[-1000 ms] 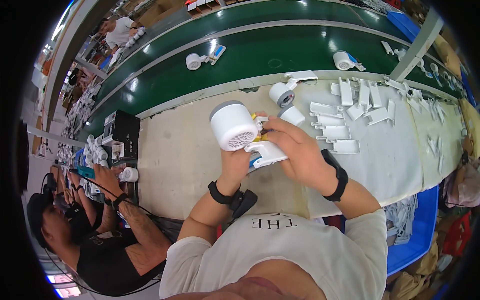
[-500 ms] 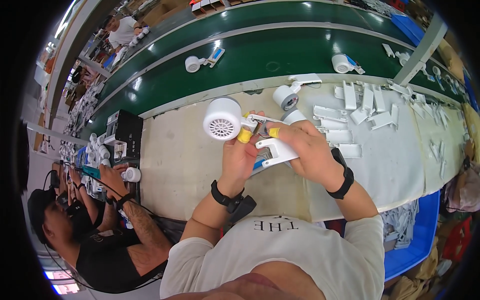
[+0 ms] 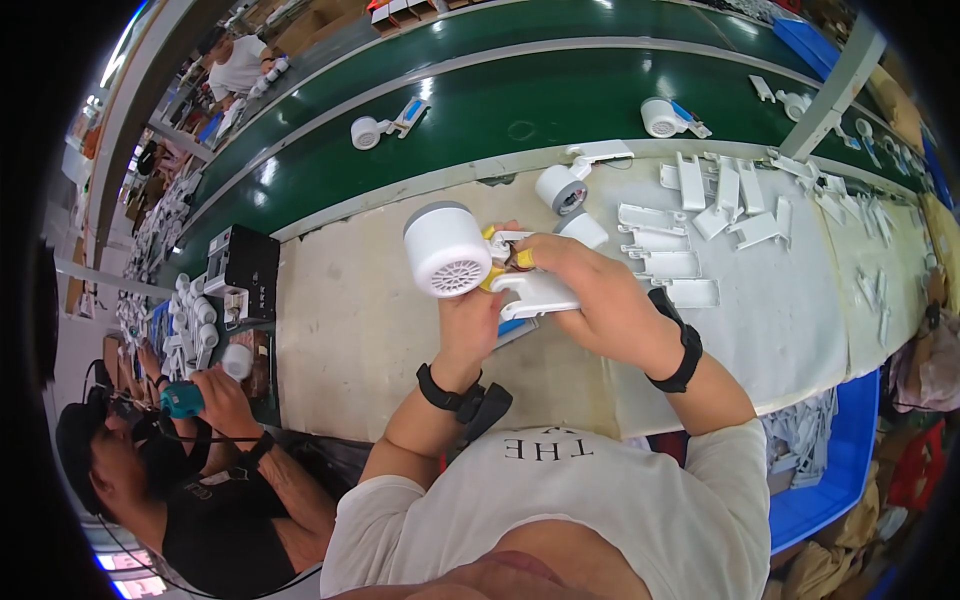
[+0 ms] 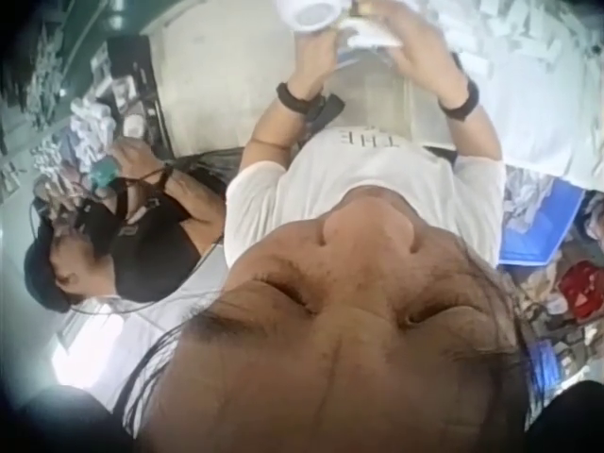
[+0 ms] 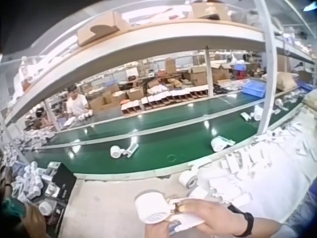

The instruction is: The person picks up a fan head and a handle, fits them together, and presses the casing closed by hand. After repeating this assembly several times, the person reaches into a blue bin to gather more handles and places them on the workspace.

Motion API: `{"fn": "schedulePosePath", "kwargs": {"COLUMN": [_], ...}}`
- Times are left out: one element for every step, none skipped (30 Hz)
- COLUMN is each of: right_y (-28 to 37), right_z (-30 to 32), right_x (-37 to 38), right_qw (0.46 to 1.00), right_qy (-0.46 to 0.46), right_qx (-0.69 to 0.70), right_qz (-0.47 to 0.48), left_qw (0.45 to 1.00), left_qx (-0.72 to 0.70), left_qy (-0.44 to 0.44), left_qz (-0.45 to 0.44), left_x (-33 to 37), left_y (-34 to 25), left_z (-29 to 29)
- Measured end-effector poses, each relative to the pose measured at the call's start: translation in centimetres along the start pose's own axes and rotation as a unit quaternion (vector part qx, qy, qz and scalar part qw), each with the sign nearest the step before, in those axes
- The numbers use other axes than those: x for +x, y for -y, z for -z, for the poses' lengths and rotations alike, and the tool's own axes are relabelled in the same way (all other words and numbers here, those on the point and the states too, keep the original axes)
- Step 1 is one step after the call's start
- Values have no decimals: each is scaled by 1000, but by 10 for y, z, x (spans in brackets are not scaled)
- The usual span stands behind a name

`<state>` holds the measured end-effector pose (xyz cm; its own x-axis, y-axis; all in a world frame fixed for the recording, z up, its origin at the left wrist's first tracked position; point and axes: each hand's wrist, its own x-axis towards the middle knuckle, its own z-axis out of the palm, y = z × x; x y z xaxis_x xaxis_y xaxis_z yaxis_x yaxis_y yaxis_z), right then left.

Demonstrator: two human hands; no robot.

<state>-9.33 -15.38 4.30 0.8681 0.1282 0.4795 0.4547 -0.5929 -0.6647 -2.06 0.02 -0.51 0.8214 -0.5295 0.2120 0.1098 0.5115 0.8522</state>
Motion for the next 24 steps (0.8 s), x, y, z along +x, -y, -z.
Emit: {"fn": "schedulePosePath", "kwargs": {"right_y": [3,1,-3,-6,-7,-6,-5,-6,-8,-8,-5,-2,2,5,11,15,19,23,25,26,26,25,24,22], "right_z": [1,2,4,5,7,10,12,10,6,2,0,-4,-7,-9,-9,-10,-11,-11,-12,-14,-16,-17,-19,-22], "right_x": [2,1,-1,-3,-3,-2,-2,-1,0,1,3,5,7,8,9,9,9,9,10,11,12,13,13,13], "right_qw": [999,999,996,989,989,991,988,989,993,978,978,970,961,961,956,951,951,951,951,951,950,948,948,946], "right_qy": [27,27,30,35,35,2,-33,-33,-61,-90,-92,-100,-107,-109,-99,-89,-90,-89,-89,-89,-100,-111,-112,-118], "right_qx": [21,21,77,135,136,96,55,56,-65,-186,-186,-219,-251,-251,-274,-296,-295,-296,-297,-296,-296,-297,-297,-302], "right_qz": [-31,-30,-44,-57,-55,-97,-138,-136,-73,-9,-9,10,30,30,19,7,6,1,-4,-4,2,8,8,11], "left_qw": [1000,1000,1000,999,999,996,989,989,987,984,985,984,984,984,984,983,983,982,981,981,979,976,976,975], "left_qx": [9,9,-12,-32,-30,-71,-112,-111,-128,-144,-143,-147,-151,-149,-159,-169,-167,-175,-184,-182,-193,-205,-203,-209], "left_qy": [-11,-11,-17,-24,-25,-51,-76,-76,-76,-75,-73,-66,-59,-58,-45,-34,-34,-40,-45,-46,-56,-64,-63,-68], "left_qz": [-17,-18,-8,2,0,29,56,55,61,68,68,74,79,79,69,60,61,56,50,50,43,37,37,27], "left_x": [1,1,0,-1,0,1,1,1,1,1,0,-1,-2,-3,-3,-4,-5,-6,-7,-7,-9,-9,-9,-9], "left_y": [-1,1,4,4,2,-1,-4,-4,-4,-3,-3,-3,-4,-3,-2,-2,-1,-1,-1,2,5,8,8,6], "left_z": [0,1,2,2,2,1,-1,-2,-3,-4,-6,-9,-11,-10,-9,-8,-9,-10,-11,-12,-13,-14,-16,-18]}}
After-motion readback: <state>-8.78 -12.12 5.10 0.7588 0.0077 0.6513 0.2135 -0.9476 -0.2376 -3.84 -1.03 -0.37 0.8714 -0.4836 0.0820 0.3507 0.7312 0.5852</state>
